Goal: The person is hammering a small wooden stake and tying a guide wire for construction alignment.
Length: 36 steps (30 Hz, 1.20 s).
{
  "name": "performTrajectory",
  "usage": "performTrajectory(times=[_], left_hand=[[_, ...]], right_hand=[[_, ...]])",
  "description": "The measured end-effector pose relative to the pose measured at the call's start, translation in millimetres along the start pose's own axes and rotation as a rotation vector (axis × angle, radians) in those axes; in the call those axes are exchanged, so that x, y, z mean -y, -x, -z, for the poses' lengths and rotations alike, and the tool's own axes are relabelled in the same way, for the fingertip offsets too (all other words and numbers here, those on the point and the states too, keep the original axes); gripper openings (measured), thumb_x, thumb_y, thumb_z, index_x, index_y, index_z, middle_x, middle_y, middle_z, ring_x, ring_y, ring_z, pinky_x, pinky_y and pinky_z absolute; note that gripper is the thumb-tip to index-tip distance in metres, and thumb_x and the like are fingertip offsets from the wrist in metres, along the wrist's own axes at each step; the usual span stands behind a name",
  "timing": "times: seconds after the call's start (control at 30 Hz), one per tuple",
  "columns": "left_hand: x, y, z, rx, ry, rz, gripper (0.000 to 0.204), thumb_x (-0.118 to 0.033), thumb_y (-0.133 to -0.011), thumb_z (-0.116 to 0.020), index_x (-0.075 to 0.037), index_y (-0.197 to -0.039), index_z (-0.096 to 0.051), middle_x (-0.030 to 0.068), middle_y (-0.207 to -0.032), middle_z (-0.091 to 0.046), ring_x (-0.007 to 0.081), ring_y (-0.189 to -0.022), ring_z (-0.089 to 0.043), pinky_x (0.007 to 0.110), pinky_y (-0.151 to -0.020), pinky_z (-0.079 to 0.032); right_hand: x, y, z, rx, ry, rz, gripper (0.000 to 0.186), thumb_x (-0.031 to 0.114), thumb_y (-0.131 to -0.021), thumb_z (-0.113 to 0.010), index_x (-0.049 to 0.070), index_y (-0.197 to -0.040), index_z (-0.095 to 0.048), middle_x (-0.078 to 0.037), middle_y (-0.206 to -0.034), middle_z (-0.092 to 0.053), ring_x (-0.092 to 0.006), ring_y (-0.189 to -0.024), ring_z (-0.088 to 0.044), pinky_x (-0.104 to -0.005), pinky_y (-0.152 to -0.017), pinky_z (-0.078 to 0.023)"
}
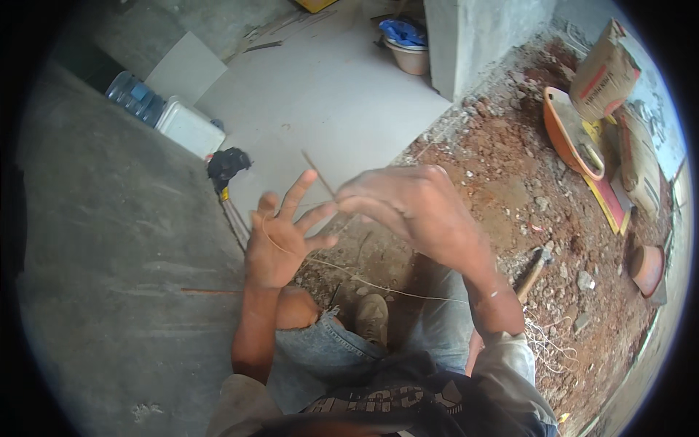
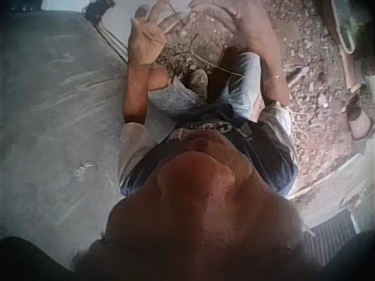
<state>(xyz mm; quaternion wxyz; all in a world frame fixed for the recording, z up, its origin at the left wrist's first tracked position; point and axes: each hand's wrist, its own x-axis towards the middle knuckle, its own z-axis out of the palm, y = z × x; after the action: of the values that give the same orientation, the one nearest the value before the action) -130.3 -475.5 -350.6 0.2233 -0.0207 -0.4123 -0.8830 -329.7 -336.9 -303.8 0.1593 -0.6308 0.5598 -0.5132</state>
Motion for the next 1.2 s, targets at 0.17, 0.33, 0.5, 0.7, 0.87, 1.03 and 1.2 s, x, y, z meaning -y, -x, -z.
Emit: performTrajectory(times=[0.17,0.33,0.5,0.7,0.87,1.03,1.2], left_hand=[[-2.0,0.2,-15.8,-0.092,-0.061,0.271,0.047,-0.041,-0.096,-0.055,-0.007,-0.128,-0.05,0.0167,-0.119,-0.053,0.0164,-0.077,-0.057,0.023,-0.06,-0.047],[11.4,6.5,-14.2,-0.348,-0.701,0.172,0.037,-0.03,-0.097,-0.058,0.003,-0.113,-0.061,-0.0038,-0.07,-0.054,0.0023,-0.055,-0.035,0.018,-0.047,-0.026],[12.7,-1.4,-20.2,-0.536,-0.886,0.024,0.022,-0.019,-0.096,-0.059,0.001,-0.101,-0.066,-0.0076,-0.065,-0.045,0.0012,-0.055,-0.034,0.019,-0.049,-0.025],[23.0,-8.7,-24.4,-0.46,-1.09,0.213,0.023,-0.018,-0.096,-0.057,0.003,-0.095,-0.065,-0.0029,-0.071,-0.052,0.0055,-0.063,-0.043,0.023,-0.056,-0.035],[38.2,-4.7,-26.0,-0.258,-1.243,0.362,0.022,-0.015,-0.094,-0.057,0.005,-0.091,-0.064,0.0035,-0.076,-0.058,0.0115,-0.072,-0.052,0.029,-0.068,-0.044],[40.9,-5.9,-36.2,-0.165,-1.305,0.25,0.016,-0.01,-0.092,-0.057,0.005,-0.091,-0.065,0.0054,-0.077,-0.06,0.011,-0.07,-0.051,0.027,-0.067,-0.043],[30.6,0.6,-26.3,-0.275,-1.314,0.108,0.014,-0.006,-0.091,-0.056,0.005,-0.089,-0.065,0.0068,-0.078,-0.063,0.0121,-0.069,-0.053,0.029,-0.066,-0.044]], right_hand=[[4.6,-8.0,-1.6,0.026,0.515,0.218,0.014,0.018,-0.087,-0.061,0.011,-0.093,-0.07,-0.006,-0.086,-0.071,-0.022,-0.071,-0.068,-0.0357,-0.056,-0.052],[-21.5,0.5,-6.2,-0.091,0.481,0.14,0.016,0.021,-0.091,-0.059,0.009,-0.096,-0.07,-0.006,-0.084,-0.071,-0.0244,-0.072,-0.068,-0.036,-0.056,-0.052],[-35.6,29.6,-16.7,0.149,-0.122,-0.208,0.018,0.019,-0.094,-0.061,0.004,-0.1,-0.068,-0.007,-0.084,-0.071,-0.018,-0.075,-0.068,-0.0327,-0.064,-0.053],[-26.0,37.4,-17.6,0.103,-0.696,-0.501,0.02,0.023,-0.095,-0.062,0.005,-0.102,-0.07,-0.001,-0.079,-0.067,-0.0059,-0.063,-0.056,-0.0201,-0.055,-0.045],[-42.8,24.6,-34.8,-0.085,-1.043,-0.568,0.023,0.025,-0.095,-0.062,0.005,-0.104,-0.07,-0.001,-0.076,-0.064,-0.004,-0.06,-0.052,-0.0192,-0.051,-0.041],[-72.5,29.4,-58.4,-0.333,-0.423,-0.19,0.018,0.023,-0.093,-0.063,0.007,-0.1,-0.07,-0.002,-0.075,-0.06,-0.0124,-0.065,-0.054,-0.0274,-0.057,-0.044],[-89.0,50.8,-52.0,-0.253,0.236,0.145,0.014,0.022,-0.086,-0.065,0.014,-0.097,-0.069,-0.004,-0.083,-0.054,-0.0213,-0.077,-0.056,-0.0345,-0.064,-0.049]])
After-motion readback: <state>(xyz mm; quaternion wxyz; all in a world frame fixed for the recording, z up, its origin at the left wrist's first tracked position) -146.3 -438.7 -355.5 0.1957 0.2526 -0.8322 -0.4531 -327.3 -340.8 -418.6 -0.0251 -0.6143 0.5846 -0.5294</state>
